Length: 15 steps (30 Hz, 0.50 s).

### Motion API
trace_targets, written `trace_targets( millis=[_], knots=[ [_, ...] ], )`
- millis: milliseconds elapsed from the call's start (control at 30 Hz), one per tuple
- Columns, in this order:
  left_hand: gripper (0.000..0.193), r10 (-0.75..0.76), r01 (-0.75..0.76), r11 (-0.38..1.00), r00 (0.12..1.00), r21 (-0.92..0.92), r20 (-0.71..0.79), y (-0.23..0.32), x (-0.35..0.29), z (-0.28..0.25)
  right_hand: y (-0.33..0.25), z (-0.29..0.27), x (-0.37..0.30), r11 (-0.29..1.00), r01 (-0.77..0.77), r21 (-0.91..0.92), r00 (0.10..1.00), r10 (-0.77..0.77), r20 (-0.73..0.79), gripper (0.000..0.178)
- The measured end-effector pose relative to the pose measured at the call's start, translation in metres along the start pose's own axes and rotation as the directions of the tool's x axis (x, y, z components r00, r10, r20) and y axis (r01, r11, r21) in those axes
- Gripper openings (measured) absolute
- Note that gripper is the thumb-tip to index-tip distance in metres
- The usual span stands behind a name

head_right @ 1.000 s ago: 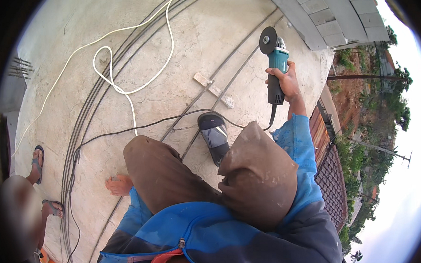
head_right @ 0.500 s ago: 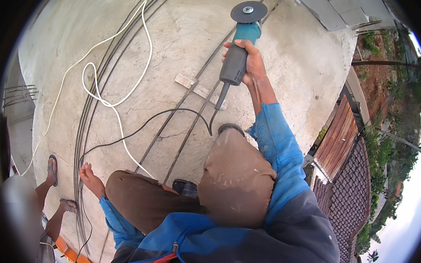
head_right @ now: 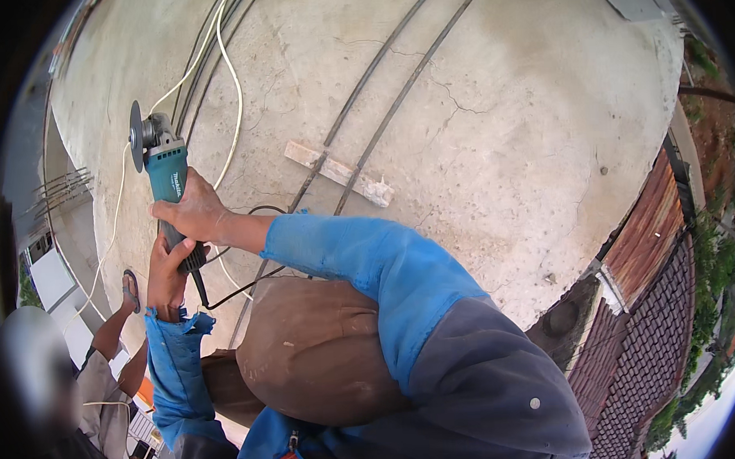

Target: The person sits on a concrete floor and uses an angle grinder to cut several metal rods. They position the rods, cut them to length, and move the cut pieces aside.

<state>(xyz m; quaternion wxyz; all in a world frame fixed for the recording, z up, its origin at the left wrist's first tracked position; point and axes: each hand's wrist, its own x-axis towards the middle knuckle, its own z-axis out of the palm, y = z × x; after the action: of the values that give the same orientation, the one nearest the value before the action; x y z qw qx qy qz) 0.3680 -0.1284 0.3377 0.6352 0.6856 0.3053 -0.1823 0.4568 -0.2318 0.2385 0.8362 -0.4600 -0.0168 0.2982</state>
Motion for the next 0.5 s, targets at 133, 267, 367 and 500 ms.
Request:
trace_targets(
  millis=[133,267,367,500],
  knots=[
    [0.065,-0.008,0.008,0.999,1.000,-0.039,-0.004,-0.029,-0.007,-0.018,0.002,0.006,-0.016,0.988,-0.024,-0.152,0.988,0.047,0.149,0.080],
    [0.057,0.083,-0.098,0.979,0.992,-0.176,-0.095,-0.050,-0.009,0.005,-0.024,-0.024,-0.018,0.961,-0.153,-0.231,0.903,0.231,0.362,0.091],
    [0.060,0.154,-0.196,0.959,0.967,-0.204,-0.204,-0.043,-0.012,0.028,-0.043,-0.091,-0.013,0.927,-0.046,-0.372,0.923,0.182,0.339,0.087],
    [0.067,0.247,-0.310,0.926,0.928,-0.214,-0.279,-0.044,-0.042,0.012,-0.105,-0.252,-0.025,0.749,0.093,-0.656,0.767,-0.474,-0.432,0.050]
  ],
)
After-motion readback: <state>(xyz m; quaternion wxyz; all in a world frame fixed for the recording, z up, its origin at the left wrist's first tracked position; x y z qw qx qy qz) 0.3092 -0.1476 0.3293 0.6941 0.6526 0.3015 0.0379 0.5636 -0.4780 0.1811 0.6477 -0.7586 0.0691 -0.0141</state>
